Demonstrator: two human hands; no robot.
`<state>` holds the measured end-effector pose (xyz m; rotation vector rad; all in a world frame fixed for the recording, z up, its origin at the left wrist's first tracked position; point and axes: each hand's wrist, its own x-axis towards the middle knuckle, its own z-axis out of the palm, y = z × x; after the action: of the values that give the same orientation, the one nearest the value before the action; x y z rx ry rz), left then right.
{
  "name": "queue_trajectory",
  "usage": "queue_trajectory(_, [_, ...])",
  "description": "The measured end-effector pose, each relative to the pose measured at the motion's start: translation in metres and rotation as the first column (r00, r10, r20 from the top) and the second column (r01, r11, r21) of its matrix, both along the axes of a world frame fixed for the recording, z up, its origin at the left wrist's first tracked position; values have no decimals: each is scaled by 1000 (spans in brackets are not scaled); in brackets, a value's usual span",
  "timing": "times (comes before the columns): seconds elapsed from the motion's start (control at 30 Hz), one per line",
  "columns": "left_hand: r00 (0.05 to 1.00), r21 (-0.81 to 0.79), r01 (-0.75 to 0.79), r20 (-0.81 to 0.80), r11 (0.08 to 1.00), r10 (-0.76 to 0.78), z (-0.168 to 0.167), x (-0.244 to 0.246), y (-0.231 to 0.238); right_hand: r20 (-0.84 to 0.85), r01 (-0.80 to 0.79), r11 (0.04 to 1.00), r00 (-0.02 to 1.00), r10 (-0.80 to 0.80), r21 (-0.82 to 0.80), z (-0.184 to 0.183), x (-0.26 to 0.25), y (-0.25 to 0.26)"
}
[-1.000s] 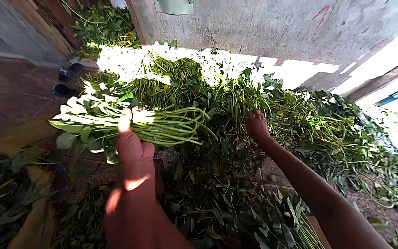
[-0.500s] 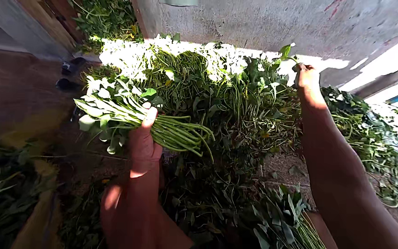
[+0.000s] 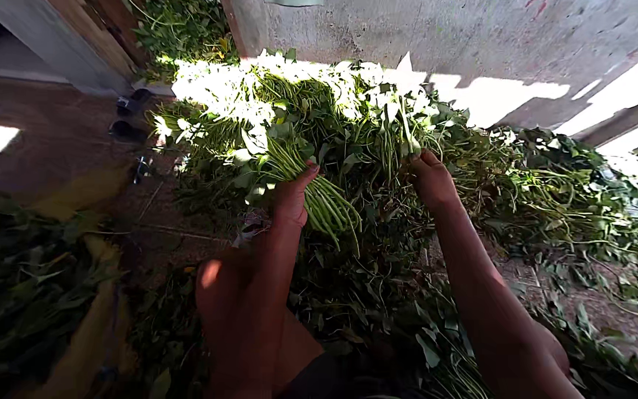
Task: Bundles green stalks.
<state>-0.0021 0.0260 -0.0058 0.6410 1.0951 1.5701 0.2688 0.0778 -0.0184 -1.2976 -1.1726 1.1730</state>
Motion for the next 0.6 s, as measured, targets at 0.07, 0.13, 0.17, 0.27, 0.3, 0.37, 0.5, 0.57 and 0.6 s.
queue_trajectory(0.07, [998, -8, 33, -53, 999, -33, -5, 5, 2, 52, -41, 999, 998, 43, -26, -16, -27, -36])
queue_trajectory(0.13, [990, -36, 82, -108, 996, -85, -6, 10, 1, 102, -82, 996, 991, 83, -23, -28, -50, -65])
queue_trajectory(0.17, [985, -66, 107, -130, 992, -115, -6, 12, -1, 119, -100, 995, 988, 101, -17, -32, -60, -76])
queue_trajectory(0.27, [972, -156, 163, -144, 974, -186, -11, 17, -4, 225, -161, 987, 962, 155, 5, -35, -78, -101])
queue_trajectory(0.3, [969, -197, 181, -133, 964, -209, -14, 18, -5, 275, -173, 985, 948, 161, 21, -36, -81, -107])
queue_trajectory(0.37, [967, -245, 202, -106, 948, -233, -16, 19, -7, 387, -197, 978, 909, 158, 63, -36, -83, -117])
queue_trajectory(0.5, [947, -257, 261, -119, 930, -299, -11, 18, -12, 604, -244, 966, 783, 147, 81, -23, -86, -128])
queue_trajectory(0.57, [939, -264, 288, -113, 920, -326, -10, 17, -14, 683, -262, 955, 723, 101, 136, -21, -92, -129])
queue_trajectory(0.6, [934, -267, 299, -116, 916, -339, -11, 17, -17, 696, -263, 949, 714, 71, 173, -20, -96, -127])
